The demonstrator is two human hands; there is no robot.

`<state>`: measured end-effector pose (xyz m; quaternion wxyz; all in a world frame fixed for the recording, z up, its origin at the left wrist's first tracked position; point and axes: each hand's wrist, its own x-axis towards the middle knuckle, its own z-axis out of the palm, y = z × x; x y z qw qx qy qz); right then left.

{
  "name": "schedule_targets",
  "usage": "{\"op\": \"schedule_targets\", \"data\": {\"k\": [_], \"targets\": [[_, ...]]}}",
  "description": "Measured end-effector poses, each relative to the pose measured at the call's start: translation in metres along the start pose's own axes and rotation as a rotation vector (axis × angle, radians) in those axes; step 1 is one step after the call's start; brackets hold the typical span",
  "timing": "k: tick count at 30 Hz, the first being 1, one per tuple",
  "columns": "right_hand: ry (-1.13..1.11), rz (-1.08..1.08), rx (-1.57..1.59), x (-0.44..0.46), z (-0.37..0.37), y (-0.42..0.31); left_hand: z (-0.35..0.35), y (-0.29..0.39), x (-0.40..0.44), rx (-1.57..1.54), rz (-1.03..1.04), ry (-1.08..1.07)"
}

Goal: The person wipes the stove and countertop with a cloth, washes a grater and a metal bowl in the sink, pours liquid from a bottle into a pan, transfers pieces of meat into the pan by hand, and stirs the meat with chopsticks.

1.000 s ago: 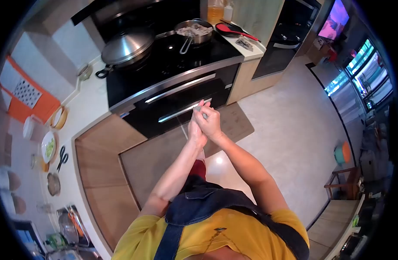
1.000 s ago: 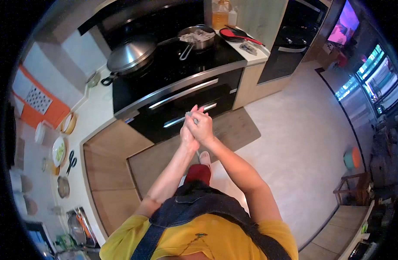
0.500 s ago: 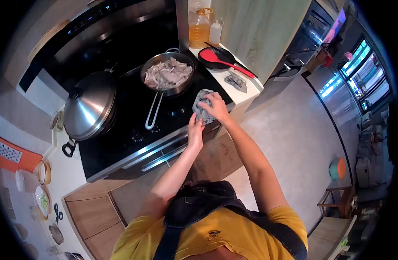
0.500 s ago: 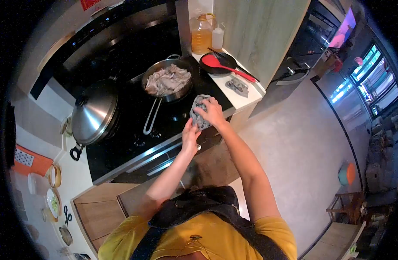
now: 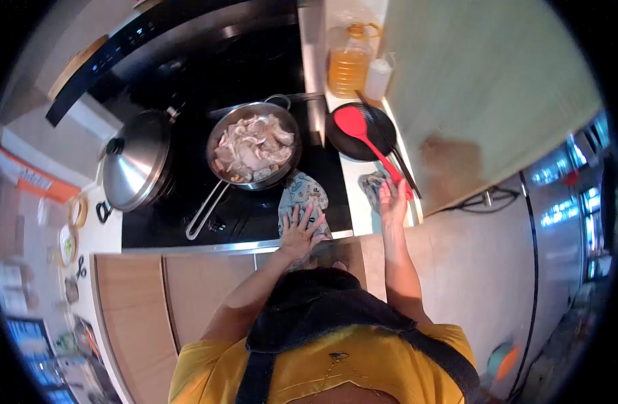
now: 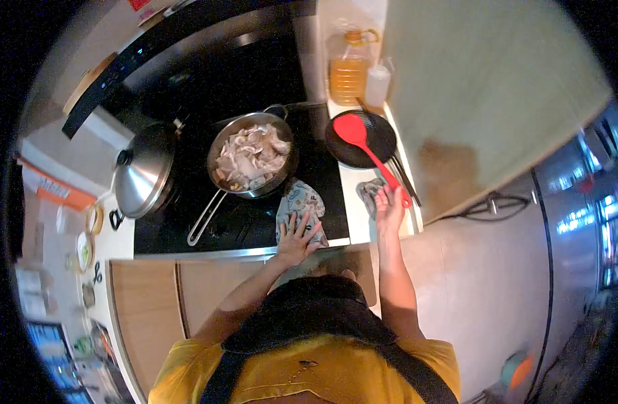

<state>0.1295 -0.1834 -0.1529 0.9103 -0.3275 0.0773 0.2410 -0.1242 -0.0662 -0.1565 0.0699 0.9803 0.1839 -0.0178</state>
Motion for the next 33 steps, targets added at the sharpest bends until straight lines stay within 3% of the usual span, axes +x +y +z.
{"op": "schedule_targets", "data": {"k": [3, 11, 14, 15, 17, 19, 20, 21, 23, 24, 25, 26, 27, 31, 33], "targets": [[0.007, 0.001, 0.174, 0.01, 0.007, 0.0, 0.001, 0.002, -0.002, -0.017, -0.027, 0.053], [-0.028, -0.207, 0.109, 0.012, 0.038, -0.007, 0.004, 0.006, -0.001, 0.006, -0.1, 0.151], [-0.228, -0.369, -0.248, -0.009, 0.033, 0.0, 0.007, 0.006, -0.003, -0.023, -0.097, 0.179], [-0.267, -0.409, -0.603, -0.02, 0.032, -0.003, 0.008, 0.008, 0.0, -0.028, -0.12, 0.202], [-0.471, -0.916, -1.088, -0.024, 0.024, -0.001, -0.003, 0.019, 0.007, -0.044, -0.157, 0.206], [-0.638, -0.895, -1.273, -0.028, 0.024, -0.009, -0.009, 0.037, 0.019, -0.199, -0.15, 0.37], [-0.787, -1.0, -1.397, -0.018, 0.018, -0.015, -0.014, 0.046, 0.03, -0.275, -0.076, 0.419], [-0.776, -1.004, -1.399, -0.009, 0.01, -0.024, -0.018, 0.055, 0.044, -0.274, -0.065, 0.417], [-0.659, -1.14, -1.674, -0.009, 0.037, -0.057, -0.022, 0.075, 0.074, -1.527, -0.253, -0.042], [-0.578, -1.19, -1.728, 0.002, 0.046, -0.065, -0.022, 0.084, 0.086, -1.532, -0.243, -0.047], [-0.53, -1.203, -1.839, 0.016, 0.049, -0.07, -0.022, 0.092, 0.097, -1.761, -0.315, -0.141], [-0.515, -1.031, -1.919, 0.034, 0.048, -0.068, -0.02, 0.098, 0.104, -1.985, -0.391, -0.244], [-0.498, -0.856, -1.988, 0.048, 0.044, -0.063, -0.017, 0.104, 0.108, -1.988, -0.384, -0.245], [-0.483, -0.646, -2.129, 0.066, 0.045, -0.056, -0.024, 0.119, 0.121, -1.698, -0.096, -0.343], [-0.549, -0.619, -1.819, 0.046, 0.061, -0.074, -0.016, 0.115, 0.122, -1.631, -0.092, -0.302]]}}
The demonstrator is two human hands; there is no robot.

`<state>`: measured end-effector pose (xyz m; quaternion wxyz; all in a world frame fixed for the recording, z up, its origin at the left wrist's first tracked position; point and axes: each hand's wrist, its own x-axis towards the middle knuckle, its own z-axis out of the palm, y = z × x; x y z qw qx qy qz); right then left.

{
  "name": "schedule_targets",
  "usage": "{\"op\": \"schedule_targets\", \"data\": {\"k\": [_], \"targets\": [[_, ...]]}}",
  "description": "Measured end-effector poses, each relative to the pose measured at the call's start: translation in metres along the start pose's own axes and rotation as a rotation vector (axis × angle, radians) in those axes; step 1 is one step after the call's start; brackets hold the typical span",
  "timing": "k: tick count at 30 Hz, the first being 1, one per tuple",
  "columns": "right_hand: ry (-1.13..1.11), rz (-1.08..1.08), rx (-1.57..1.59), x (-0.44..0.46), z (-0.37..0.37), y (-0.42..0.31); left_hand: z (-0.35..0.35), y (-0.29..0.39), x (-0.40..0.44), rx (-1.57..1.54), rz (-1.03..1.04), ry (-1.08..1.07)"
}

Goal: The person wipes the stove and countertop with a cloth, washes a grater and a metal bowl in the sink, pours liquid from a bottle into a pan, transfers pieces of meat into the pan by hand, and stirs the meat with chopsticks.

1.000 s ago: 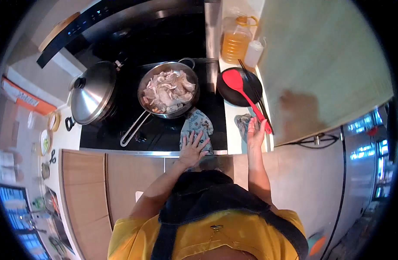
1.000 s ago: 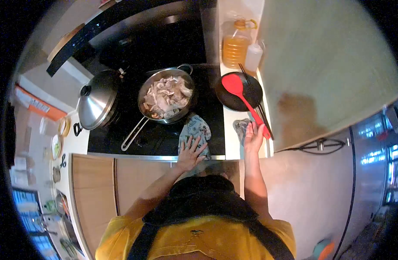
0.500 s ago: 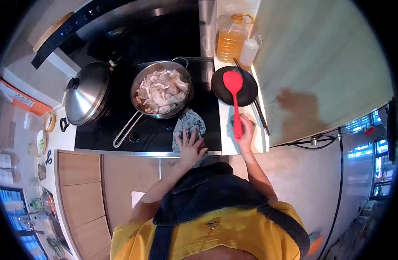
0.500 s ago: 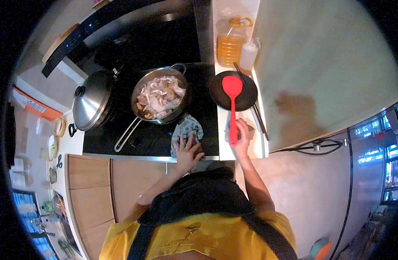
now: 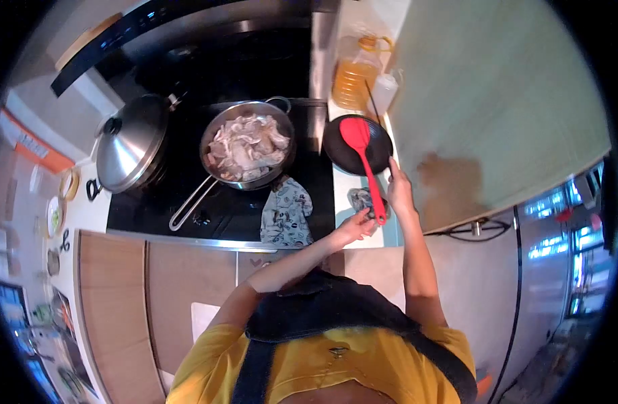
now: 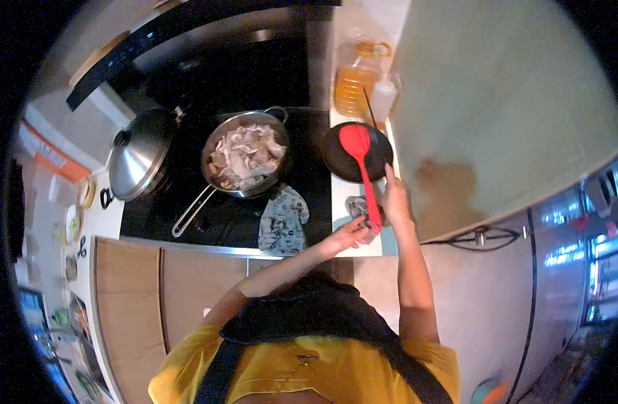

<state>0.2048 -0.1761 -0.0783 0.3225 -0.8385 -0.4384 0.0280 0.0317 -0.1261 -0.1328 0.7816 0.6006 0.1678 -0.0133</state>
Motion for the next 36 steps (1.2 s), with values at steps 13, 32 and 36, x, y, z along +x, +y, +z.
{"op": "schedule_targets", "data": {"k": [13, 32, 36], "targets": [[-0.549, -0.426, 1.137, -0.045, -0.035, -0.187, -0.034, 0.147, -0.132, -1.198, 0.57, 0.236], [-0.281, -0.686, 0.468, -0.003, -0.038, -0.275, -0.095, 0.019, -0.169, 0.342, 0.443, 0.573], [-0.155, -0.905, 0.437, -0.007, 0.029, -0.285, -0.106, -0.034, -0.15, 1.127, 0.476, 0.715]]}}
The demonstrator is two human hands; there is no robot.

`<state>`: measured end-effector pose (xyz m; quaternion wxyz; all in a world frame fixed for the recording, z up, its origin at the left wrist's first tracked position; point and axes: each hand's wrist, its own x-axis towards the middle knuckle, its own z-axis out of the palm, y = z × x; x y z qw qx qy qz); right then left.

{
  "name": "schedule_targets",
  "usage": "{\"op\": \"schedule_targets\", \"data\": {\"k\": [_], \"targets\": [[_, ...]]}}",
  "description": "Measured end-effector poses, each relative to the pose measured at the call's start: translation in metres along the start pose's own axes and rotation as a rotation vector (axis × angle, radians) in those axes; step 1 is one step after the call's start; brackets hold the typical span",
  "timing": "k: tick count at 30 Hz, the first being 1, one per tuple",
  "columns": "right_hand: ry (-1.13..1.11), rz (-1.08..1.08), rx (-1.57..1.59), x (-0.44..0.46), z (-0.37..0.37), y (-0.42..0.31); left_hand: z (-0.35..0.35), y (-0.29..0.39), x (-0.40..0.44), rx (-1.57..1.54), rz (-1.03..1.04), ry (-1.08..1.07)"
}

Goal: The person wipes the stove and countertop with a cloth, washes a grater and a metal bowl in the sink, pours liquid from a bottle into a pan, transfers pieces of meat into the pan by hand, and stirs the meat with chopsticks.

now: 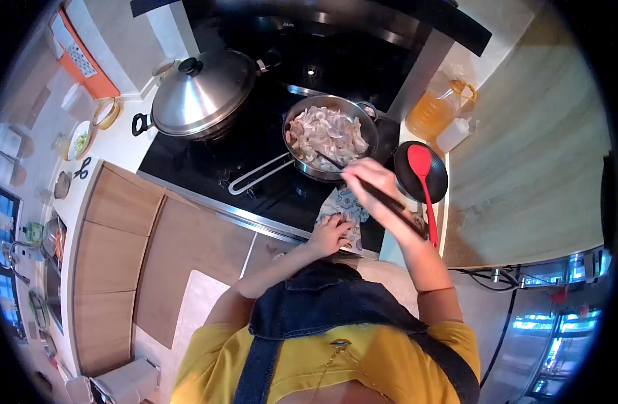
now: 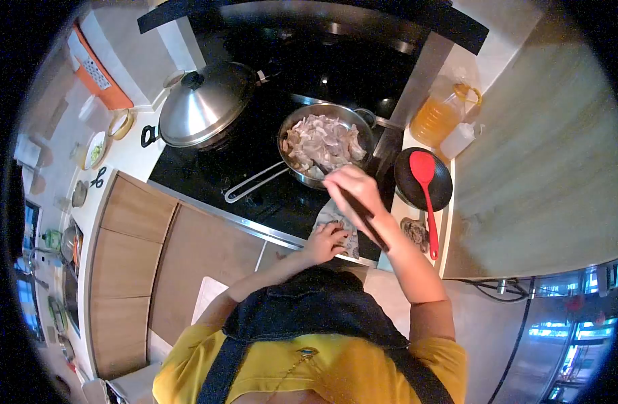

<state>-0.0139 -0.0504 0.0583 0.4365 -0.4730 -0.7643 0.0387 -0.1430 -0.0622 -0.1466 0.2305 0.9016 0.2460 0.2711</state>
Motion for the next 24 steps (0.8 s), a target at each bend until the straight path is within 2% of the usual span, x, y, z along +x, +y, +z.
{"op": "schedule_targets", "data": {"k": [2, 4, 6, 8, 11, 12, 14, 16, 17, 18, 20, 22, 24], "targets": [[0.038, 0.006, 0.004, -0.009, 0.016, 0.009, -0.006, -0.015, -0.003, -0.001, 0.072, 0.026], [0.004, 0.066, 0.038, -0.017, 0.004, 0.018, -0.007, -0.04, -0.018, 0.058, -0.154, -0.055], [-0.02, 0.235, 0.033, -0.022, -0.021, 0.008, -0.03, -0.064, -0.036, 0.039, -0.162, 0.116], [-0.04, 0.3, 0.0, -0.021, -0.038, 0.004, -0.057, -0.074, -0.054, 0.138, -0.268, 0.164], [-0.014, 0.27, -0.02, -0.023, -0.023, 0.014, -0.089, -0.078, -0.06, -0.037, -0.329, 0.248], [0.019, 0.218, -0.004, -0.023, -0.015, 0.018, -0.098, -0.073, -0.057, -0.038, -0.328, 0.249], [0.024, 0.197, 0.046, -0.02, -0.008, 0.02, -0.122, -0.057, -0.051, -0.075, -0.228, 0.439], [0.015, 0.316, 0.096, -0.017, -0.017, 0.019, -0.15, -0.047, -0.046, -0.025, -0.167, 0.551], [0.039, 0.499, 0.144, -0.01, -0.031, 0.003, -0.168, -0.048, -0.044, 0.017, -0.143, 0.598], [0.154, 0.475, 0.2, -0.009, -0.047, -0.006, -0.193, -0.056, -0.039, 0.126, -0.176, 0.703], [0.245, 0.408, 0.243, -0.009, -0.048, -0.015, -0.213, -0.072, -0.031, 0.304, -0.284, 0.649], [0.219, 0.359, 0.072, -0.011, -0.034, -0.004, -0.217, -0.088, -0.023, 0.326, -0.374, 0.521], [0.188, 0.435, 0.074, -0.016, -0.006, 0.016, -0.21, -0.107, -0.013, 0.372, -0.243, 0.335]]}}
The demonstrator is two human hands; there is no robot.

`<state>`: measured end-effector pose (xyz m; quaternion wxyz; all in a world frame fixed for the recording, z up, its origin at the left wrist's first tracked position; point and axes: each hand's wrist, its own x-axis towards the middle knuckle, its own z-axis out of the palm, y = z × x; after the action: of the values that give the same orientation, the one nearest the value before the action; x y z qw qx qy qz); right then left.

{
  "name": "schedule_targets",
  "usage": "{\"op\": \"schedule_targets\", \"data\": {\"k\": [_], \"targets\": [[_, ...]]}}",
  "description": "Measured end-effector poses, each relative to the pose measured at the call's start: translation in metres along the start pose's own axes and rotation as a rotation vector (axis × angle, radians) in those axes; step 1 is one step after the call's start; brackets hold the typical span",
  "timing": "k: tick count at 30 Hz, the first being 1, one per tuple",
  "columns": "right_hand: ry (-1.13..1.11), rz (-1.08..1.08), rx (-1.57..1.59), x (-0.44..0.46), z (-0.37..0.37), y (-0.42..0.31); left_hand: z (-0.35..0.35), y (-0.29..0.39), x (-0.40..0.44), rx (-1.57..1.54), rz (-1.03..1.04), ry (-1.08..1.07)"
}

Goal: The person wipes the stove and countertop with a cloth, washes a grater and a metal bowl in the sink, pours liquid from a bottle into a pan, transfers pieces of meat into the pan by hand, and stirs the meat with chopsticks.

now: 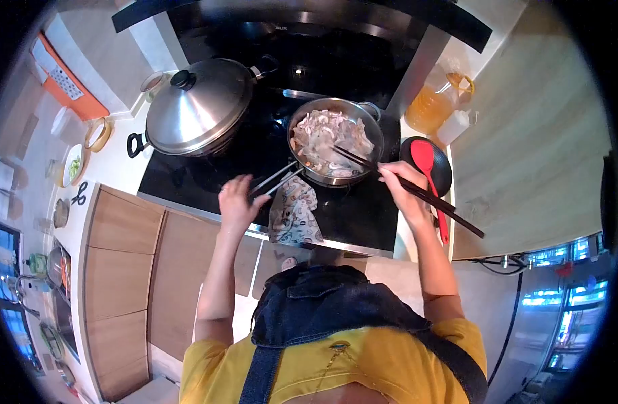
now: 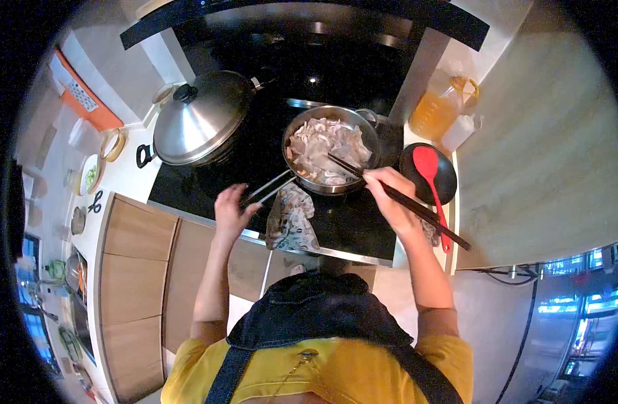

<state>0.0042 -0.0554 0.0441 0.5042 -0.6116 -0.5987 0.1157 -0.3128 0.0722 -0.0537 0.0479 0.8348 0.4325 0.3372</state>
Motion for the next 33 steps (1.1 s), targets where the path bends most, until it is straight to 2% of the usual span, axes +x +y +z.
{"op": "schedule_targets", "data": {"k": [1, 2, 5, 10, 12, 14, 16, 18, 22, 24, 26, 28, 30, 31, 33], "targets": [[0.038, 0.038, 0.063, 0.001, 0.011, 0.009, 0.012, -0.004, 0.002, -0.056, -0.019, -0.143], [0.042, 0.045, 0.043, 0.005, 0.016, 0.009, 0.012, 0.009, 0.007, -0.136, -0.175, -0.302], [0.099, 0.088, 0.099, 0.009, 0.018, 0.006, 0.021, 0.012, 0.008, -0.022, -0.118, -0.326], [-0.091, -0.193, -0.06, -0.007, -0.009, -0.028, 0.024, 0.022, -0.005, -0.083, -0.112, -0.381], [-0.101, -0.169, -0.097, -0.006, 0.0, -0.033, 0.032, 0.022, -0.013, -0.095, -0.08, -0.368], [-0.032, -0.133, -0.147, -0.003, 0.024, -0.025, 0.02, 0.035, -0.007, -0.089, -0.178, -0.48], [0.021, -0.202, -0.137, -0.001, 0.043, -0.017, 0.024, 0.027, -0.009, -0.126, -0.154, -0.455], [-0.007, -0.423, -0.169, -0.003, 0.052, -0.025, 0.025, 0.024, -0.009, -0.161, -0.145, -0.426], [-0.088, -0.439, -0.256, -0.032, 0.035, -0.029, 0.03, 0.021, -0.013, -0.191, -0.136, -0.367], [-0.164, -0.286, -0.133, -0.029, 0.007, -0.058, 0.027, 0.024, -0.014, -0.202, -0.22, -0.449], [-0.163, -0.259, -0.166, -0.028, 0.007, -0.051, 0.029, 0.022, -0.015, -0.184, -0.178, -0.431], [-0.179, -0.327, -0.169, -0.02, 0.023, -0.035, 0.032, 0.022, -0.017, -0.16, -0.15, -0.401], [-0.198, -0.442, -0.164, -0.017, 0.043, -0.012, 0.031, 0.021, -0.015, -0.117, -0.133, -0.438], [-0.195, -0.477, -0.159, -0.021, 0.055, -0.001, 0.024, 0.026, -0.01, -0.099, -0.157, -0.522], [-0.184, -0.52, -0.153, -0.022, 0.069, 0.011, 0.023, 0.025, -0.011, -0.09, -0.139, -0.499]]}}
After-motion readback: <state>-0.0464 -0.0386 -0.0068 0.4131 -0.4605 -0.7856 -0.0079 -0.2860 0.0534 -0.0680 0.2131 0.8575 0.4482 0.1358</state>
